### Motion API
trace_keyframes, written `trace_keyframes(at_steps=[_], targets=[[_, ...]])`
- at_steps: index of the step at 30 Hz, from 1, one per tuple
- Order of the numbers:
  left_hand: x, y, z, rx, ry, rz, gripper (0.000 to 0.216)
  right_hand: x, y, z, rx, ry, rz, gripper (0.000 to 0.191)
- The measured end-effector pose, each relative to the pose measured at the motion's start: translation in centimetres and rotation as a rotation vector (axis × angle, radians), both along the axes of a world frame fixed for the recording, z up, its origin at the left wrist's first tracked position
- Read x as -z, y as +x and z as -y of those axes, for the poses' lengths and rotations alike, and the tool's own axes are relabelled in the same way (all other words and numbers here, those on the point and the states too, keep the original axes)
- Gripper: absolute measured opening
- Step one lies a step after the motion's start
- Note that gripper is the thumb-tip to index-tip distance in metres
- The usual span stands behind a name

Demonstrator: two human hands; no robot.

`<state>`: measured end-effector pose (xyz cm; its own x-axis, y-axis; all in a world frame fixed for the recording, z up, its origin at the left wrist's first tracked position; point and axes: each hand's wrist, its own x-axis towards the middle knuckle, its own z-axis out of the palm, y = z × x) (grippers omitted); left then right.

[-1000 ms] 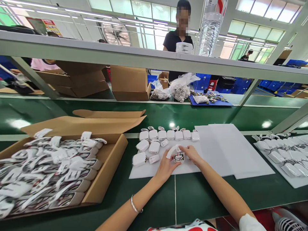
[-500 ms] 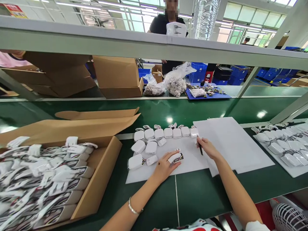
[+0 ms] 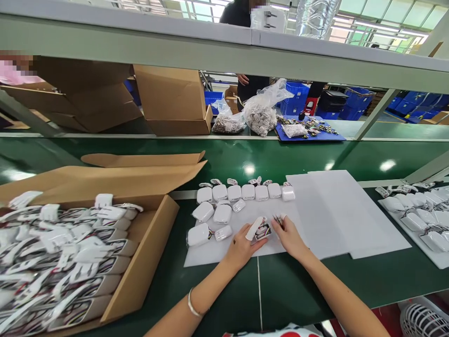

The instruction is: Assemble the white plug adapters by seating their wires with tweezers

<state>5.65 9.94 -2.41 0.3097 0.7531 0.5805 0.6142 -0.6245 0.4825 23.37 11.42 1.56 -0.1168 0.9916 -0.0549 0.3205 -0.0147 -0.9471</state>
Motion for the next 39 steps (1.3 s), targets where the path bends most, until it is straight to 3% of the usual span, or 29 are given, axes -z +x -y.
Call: trace_keyframes(at_steps=[4, 11, 15, 18, 21, 26, 31, 35, 39], targets=[[-0.1, 0.2, 0.1, -0.001, 0.001, 0.007, 0.053, -0.3, -0.6, 0.2, -0.105, -0.116, -0.122, 0.039], [-0.6, 0.3, 0.0, 0.063, 0.067, 0.035, 0.047, 0.7, 0.4, -1.4, -0.121, -0.134, -0.086, 0.031], [-0.7, 0.3, -0.2, 0.074, 0.115, 0.003, 0.034, 1.0, 0.1, -1.5, -0.126, -0.199, -0.233, 0.035], [-0.6, 0.2, -0.4, 0.087, 0.131, 0.003, 0.036, 1.1, -0.4, -1.3, -0.073, -0.236, -0.342, 0.039], [-0.6, 0.2, -0.6, 0.095, 0.063, 0.044, 0.039, 1.2, -0.3, -1.4, -0.049, -0.263, -0.342, 0.041], [-0.7, 0.1, -0.9, 0.121, -0.079, 0.077, 0.028, 1.0, 0.1, -1.5, -0.152, -0.325, -0.393, 0.040], [-1.1, 0.1, -1.0, 0.123, -0.159, 0.025, 0.020, 1.0, -0.3, -1.6, -0.011, -0.361, -0.442, 0.038], [-1.1, 0.1, -0.7, 0.106, -0.136, -0.042, 0.015, 1.0, 0.3, -2.2, 0.139, -0.257, -0.446, 0.047], [-0.9, 0.2, -0.6, 0.089, -0.091, -0.058, 0.018, 0.1, 1.3, -1.8, 0.218, 0.027, -0.317, 0.047]])
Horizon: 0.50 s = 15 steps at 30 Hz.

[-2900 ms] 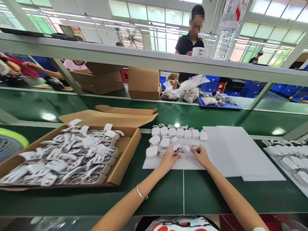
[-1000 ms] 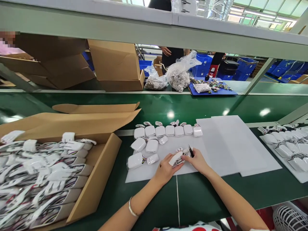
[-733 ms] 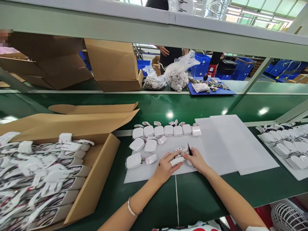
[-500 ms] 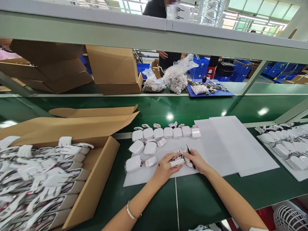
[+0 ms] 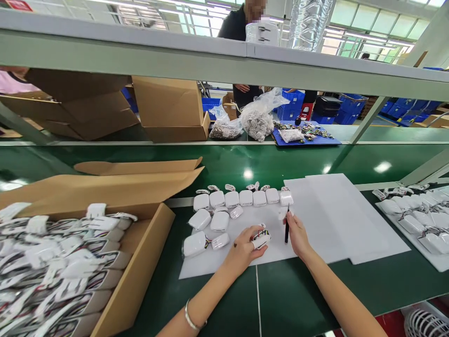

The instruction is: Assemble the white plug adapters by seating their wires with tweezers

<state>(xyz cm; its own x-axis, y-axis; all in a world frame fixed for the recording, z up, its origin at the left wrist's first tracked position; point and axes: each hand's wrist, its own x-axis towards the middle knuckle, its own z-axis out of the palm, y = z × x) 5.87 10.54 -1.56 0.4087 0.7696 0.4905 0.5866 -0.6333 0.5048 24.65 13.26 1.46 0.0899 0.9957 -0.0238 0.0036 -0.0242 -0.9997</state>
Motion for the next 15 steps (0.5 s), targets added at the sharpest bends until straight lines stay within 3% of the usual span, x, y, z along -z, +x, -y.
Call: trace_keyframes(at_steps=[7, 15], targets=[[0.5, 0.1, -0.2, 0.012, 0.100, -0.026, 0.010, -1.2, -0.6, 1.3, -0.085, 0.238, 0.199, 0.039], [0.6, 0.4, -0.1, -0.022, 0.086, -0.042, 0.013, 0.1, -0.5, 1.8, -0.020, 0.479, 0.436, 0.038]])
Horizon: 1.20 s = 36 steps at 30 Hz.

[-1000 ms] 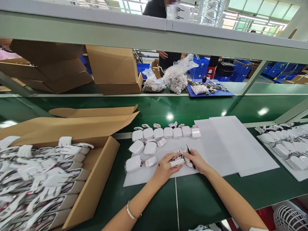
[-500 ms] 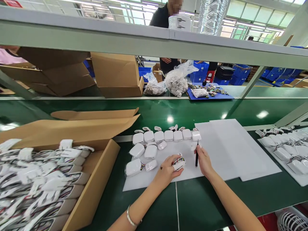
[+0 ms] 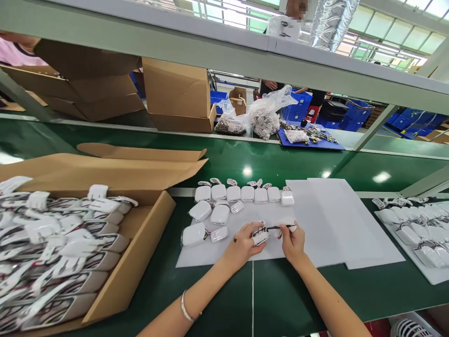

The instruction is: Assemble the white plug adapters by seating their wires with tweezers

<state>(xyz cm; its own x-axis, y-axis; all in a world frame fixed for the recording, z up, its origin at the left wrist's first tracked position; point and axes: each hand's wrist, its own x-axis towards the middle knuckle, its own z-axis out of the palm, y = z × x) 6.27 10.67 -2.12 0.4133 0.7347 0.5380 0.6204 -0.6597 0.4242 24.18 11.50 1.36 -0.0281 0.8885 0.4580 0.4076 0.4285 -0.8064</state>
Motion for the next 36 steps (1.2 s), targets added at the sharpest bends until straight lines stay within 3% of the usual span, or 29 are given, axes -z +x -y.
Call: trace_keyframes(at_steps=[6, 12, 17, 26, 32, 36], targets=[[0.0, 0.1, 0.1, -0.019, -0.013, 0.002, 0.012, 1.0, 0.0, 0.1, 0.013, 0.078, 0.123, 0.037], [0.0, 0.2, 0.0, -0.013, 0.002, 0.019, 0.009, 1.0, -0.4, 0.2, 0.030, 0.252, 0.133, 0.028], [-0.3, 0.2, 0.1, -0.022, -0.021, 0.008, 0.013, 0.8, -0.5, -0.2, -0.004, 0.214, 0.191, 0.029], [0.0, 0.2, 0.1, -0.026, 0.014, -0.019, 0.007, 0.7, -0.7, -0.6, -0.047, 0.300, 0.191, 0.027], [-0.1, 0.4, 0.1, -0.038, 0.044, -0.024, 0.005, -0.1, -0.9, -1.0, -0.044, 0.146, 0.243, 0.034], [-0.3, 0.4, 0.2, -0.035, 0.048, -0.032, 0.003, -0.2, -0.7, -0.9, -0.036, 0.196, 0.205, 0.031]])
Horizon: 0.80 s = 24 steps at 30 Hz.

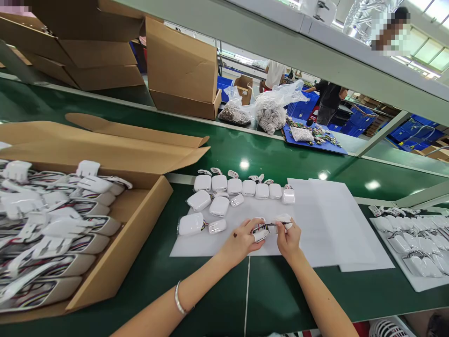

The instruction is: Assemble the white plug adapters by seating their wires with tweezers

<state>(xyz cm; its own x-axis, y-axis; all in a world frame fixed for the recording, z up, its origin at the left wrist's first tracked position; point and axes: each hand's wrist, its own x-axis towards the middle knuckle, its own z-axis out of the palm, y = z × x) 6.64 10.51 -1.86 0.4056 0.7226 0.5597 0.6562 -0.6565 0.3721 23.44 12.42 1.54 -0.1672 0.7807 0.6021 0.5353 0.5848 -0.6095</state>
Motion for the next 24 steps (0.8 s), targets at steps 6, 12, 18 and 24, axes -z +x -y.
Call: trace_keyframes(at_steps=[6, 12, 18, 24], targets=[[0.1, -0.1, 0.0, 0.005, -0.013, 0.008, 0.003, -0.2, -0.2, 0.3, -0.013, 0.195, 0.042, 0.025], [0.2, 0.1, 0.0, -0.030, 0.013, -0.003, 0.006, 0.1, -0.7, -0.1, -0.082, 0.371, 0.058, 0.016], [0.0, 0.3, 0.2, -0.034, 0.008, -0.025, 0.007, 1.6, -0.9, -0.1, 0.015, 0.431, 0.046, 0.016], [-0.1, 0.4, 0.4, -0.045, 0.047, -0.050, 0.013, 0.7, -1.6, 0.0, 0.184, 0.347, 0.059, 0.019]])
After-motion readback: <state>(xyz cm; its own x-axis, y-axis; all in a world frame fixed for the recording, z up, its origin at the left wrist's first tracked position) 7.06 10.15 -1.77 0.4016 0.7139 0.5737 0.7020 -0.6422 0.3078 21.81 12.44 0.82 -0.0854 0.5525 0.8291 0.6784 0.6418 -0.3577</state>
